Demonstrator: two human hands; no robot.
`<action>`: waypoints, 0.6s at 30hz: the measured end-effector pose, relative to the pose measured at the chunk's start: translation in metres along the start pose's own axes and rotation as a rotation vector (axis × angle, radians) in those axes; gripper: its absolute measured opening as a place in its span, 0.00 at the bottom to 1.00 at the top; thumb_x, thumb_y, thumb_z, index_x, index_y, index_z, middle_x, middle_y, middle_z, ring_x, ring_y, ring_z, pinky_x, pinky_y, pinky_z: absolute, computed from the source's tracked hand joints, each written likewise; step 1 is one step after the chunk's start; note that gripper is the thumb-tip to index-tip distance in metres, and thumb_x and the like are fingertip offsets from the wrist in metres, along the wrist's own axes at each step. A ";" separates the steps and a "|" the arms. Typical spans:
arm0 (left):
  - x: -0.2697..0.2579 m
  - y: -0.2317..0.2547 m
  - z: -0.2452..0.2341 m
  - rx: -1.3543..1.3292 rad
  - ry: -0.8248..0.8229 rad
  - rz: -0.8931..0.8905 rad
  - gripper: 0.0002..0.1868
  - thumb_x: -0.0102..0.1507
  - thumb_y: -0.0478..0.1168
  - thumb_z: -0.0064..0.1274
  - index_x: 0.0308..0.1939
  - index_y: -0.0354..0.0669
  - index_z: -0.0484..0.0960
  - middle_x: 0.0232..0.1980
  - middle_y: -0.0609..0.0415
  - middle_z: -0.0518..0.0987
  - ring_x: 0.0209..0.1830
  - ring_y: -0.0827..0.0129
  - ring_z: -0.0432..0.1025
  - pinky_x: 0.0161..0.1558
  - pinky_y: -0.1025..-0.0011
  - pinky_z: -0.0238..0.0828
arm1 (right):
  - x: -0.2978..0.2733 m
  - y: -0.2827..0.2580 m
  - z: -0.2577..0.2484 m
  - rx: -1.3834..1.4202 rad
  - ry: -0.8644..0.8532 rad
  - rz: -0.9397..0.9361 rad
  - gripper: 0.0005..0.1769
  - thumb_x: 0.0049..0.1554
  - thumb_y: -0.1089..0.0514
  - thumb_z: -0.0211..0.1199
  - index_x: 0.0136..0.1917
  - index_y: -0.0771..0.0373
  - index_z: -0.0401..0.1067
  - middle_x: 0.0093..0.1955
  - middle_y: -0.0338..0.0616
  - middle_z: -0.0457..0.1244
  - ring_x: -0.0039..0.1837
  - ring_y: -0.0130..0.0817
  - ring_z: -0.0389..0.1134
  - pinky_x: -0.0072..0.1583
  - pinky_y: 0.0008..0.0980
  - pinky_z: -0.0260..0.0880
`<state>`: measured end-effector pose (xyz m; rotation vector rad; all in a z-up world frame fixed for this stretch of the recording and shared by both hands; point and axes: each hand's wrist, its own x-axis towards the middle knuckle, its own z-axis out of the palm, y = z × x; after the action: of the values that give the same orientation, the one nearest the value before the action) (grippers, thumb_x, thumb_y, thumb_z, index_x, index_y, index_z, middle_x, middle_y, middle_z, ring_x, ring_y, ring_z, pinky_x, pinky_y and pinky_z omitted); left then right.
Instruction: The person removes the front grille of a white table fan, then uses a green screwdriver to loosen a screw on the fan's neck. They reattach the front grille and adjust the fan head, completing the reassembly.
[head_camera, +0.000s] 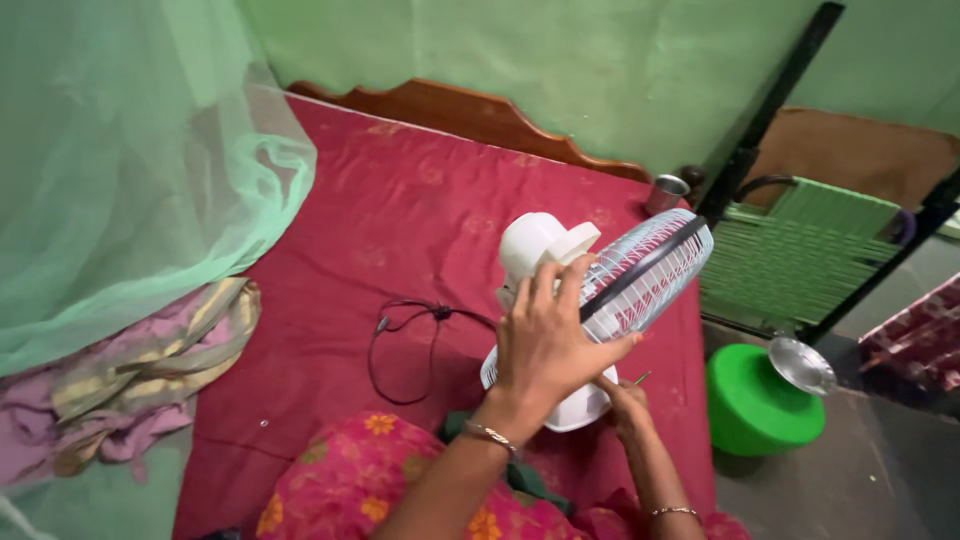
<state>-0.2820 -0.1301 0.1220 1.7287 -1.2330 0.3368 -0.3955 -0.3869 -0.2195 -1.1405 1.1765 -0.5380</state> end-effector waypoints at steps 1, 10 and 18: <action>0.001 0.007 0.006 0.012 -0.024 -0.006 0.48 0.45 0.58 0.72 0.66 0.47 0.71 0.56 0.45 0.74 0.55 0.48 0.72 0.50 0.51 0.73 | 0.000 0.000 -0.003 -0.024 0.007 0.016 0.32 0.52 0.44 0.75 0.55 0.76 0.77 0.40 0.57 0.69 0.34 0.45 0.64 0.32 0.41 0.57; -0.002 0.031 0.037 0.118 -0.103 -0.037 0.50 0.45 0.62 0.70 0.65 0.42 0.70 0.51 0.41 0.77 0.52 0.47 0.72 0.45 0.53 0.76 | -0.004 0.008 -0.029 -0.419 0.065 -0.093 0.23 0.52 0.41 0.68 0.49 0.61 0.79 0.34 0.47 0.68 0.33 0.41 0.69 0.35 0.40 0.73; 0.001 0.029 0.036 0.158 -0.103 -0.050 0.51 0.45 0.64 0.70 0.64 0.39 0.71 0.50 0.41 0.78 0.51 0.48 0.72 0.42 0.53 0.77 | -0.027 -0.003 -0.042 -0.452 0.222 -0.509 0.34 0.57 0.34 0.67 0.54 0.70 0.80 0.42 0.44 0.69 0.44 0.29 0.68 0.47 0.30 0.66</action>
<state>-0.3164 -0.1609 0.1193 1.9291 -1.2630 0.3261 -0.4421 -0.3833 -0.2031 -1.8296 1.2321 -0.8255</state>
